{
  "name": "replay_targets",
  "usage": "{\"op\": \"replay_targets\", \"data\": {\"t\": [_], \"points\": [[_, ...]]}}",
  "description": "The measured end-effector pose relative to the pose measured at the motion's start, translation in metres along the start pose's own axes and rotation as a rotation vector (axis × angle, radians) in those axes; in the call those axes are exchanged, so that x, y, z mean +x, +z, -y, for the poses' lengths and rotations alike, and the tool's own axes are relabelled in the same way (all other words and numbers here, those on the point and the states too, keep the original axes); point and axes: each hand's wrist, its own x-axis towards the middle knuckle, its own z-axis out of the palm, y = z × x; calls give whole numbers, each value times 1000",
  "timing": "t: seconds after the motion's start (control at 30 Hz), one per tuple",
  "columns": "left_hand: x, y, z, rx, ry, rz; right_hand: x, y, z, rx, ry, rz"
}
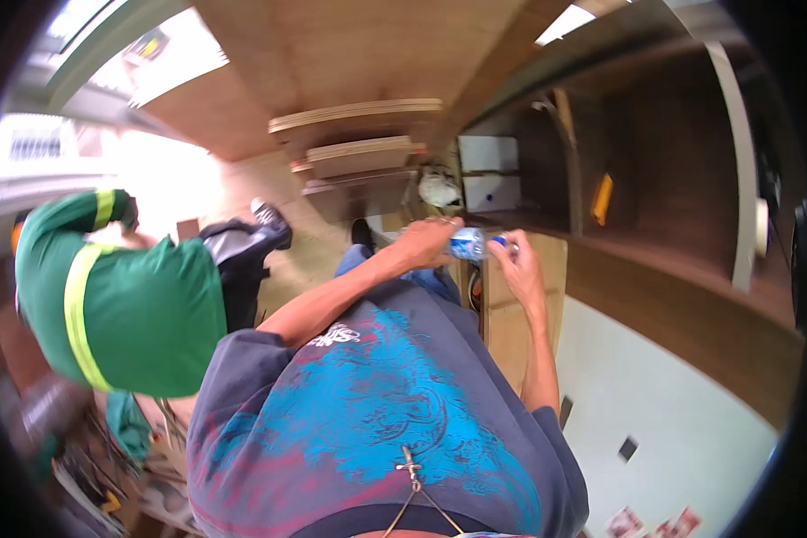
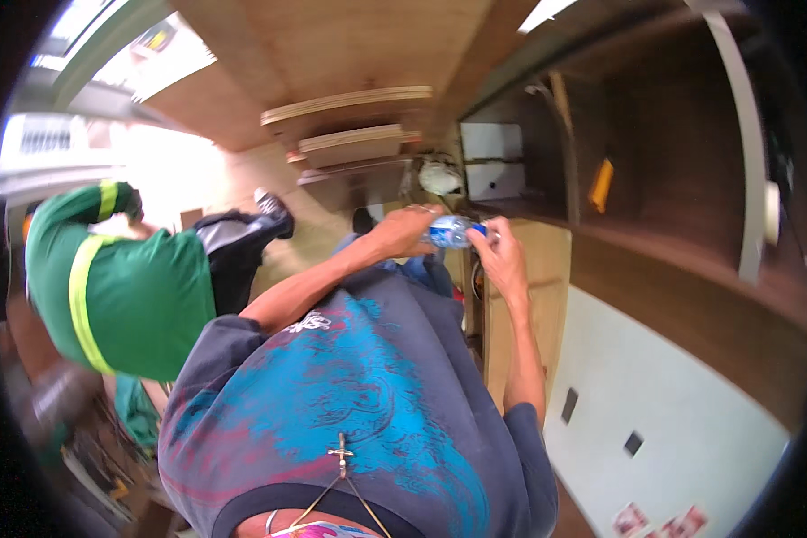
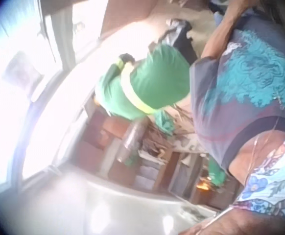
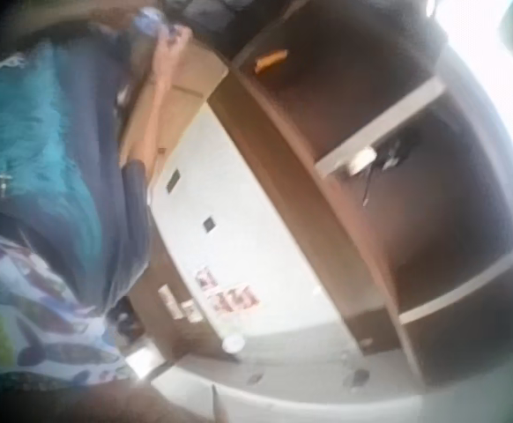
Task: The person uses a utility knife to trim laminate strips, checks their fit against the edges of wooden cabinet shelves, and applies pressure with a cloth to secure the strips.
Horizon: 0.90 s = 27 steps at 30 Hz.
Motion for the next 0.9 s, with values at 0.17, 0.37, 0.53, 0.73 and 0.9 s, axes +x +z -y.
{"op": "replay_targets", "data": {"t": [0.17,0.37,0.53,0.73,0.9], "points": [[11,-2,-19,-40,53,103,-16,-7,25,76,-144,-64],[22,28,-18,116,147,24,-29,-10,-5,24,-58,-119],[11,21,-20,81,89,20,-20,3,-26,201,-53,-145],[9,26,-19,31,47,17,-8,14,-48,310,-67,-153],[11,25,-15,35,35,-65,-3,12,-23,274,-39,-141]]}}
